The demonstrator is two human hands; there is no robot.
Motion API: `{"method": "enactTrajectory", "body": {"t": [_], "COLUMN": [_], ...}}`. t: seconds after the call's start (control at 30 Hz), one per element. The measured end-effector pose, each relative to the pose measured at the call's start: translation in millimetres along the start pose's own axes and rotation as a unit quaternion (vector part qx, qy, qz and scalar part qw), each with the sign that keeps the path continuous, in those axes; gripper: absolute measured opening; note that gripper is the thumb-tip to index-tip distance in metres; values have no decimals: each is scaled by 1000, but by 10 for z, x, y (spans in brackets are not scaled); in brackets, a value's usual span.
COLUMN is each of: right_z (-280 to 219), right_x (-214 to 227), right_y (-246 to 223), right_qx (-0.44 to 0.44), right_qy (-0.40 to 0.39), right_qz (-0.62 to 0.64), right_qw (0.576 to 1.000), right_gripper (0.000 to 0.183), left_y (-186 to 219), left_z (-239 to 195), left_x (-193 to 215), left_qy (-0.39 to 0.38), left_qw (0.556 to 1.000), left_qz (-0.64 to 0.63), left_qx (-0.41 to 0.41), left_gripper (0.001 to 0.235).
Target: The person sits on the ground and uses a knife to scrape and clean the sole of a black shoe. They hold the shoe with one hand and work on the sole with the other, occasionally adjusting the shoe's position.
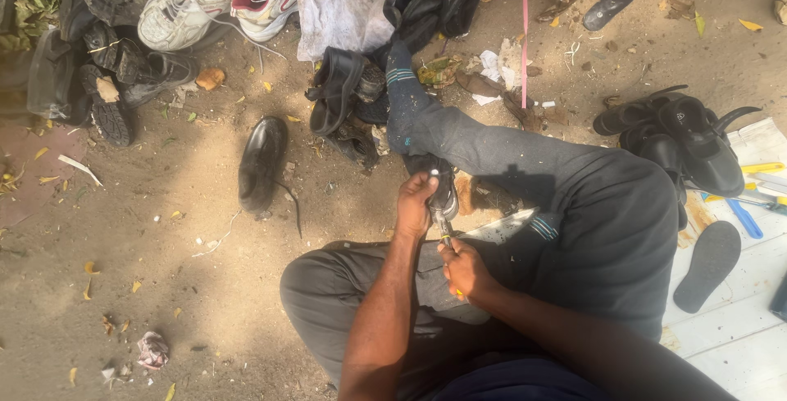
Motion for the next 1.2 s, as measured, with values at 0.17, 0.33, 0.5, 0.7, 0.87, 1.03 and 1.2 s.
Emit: {"method": "enactTrajectory", "body": {"t": [0.17, 0.33, 0.5, 0.7, 0.87, 1.03, 1.2], "right_z": [-193, -83, 105, 65, 6, 15, 56], "right_x": [517, 620, 526, 627, 651, 716, 702], "right_y": [92, 142, 253, 227, 206, 185, 31], "right_qx": [13, 27, 21, 32, -28, -43, -37], "right_qy": [-24, -46, -72, -92, -53, -26, 7], "right_qz": [-84, -92, -50, -64, -40, -4, -23], "right_qw": [996, 994, 996, 993, 997, 999, 999], "right_gripper": [25, 23, 22, 35, 40, 45, 51], "left_y": [576, 446, 588, 1070, 692, 339, 21], "left_z": [-519, -782, -655, -491, -515, -510, -537], "left_x": [-172, 447, 276, -566, -678, -147, 35], "left_qy": [-275, -303, -213, -201, -400, -397, -283], "left_qw": [698, 496, 674, 653, 266, 197, 372], "left_qz": [608, 712, 675, 714, 818, 762, 766], "left_qx": [-260, -395, -210, -156, -316, -472, -441], "left_gripper": [39, 43, 80, 81, 19, 22, 21]}}
Point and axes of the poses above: each hand's wrist, its own z-axis towards the middle knuckle, its own x-axis out of the back of the hand, y = z × x, the point moved 4 cm from there along z, towards the middle knuckle, and after that the axes turned 14 degrees about y, right-handed, at the moved point
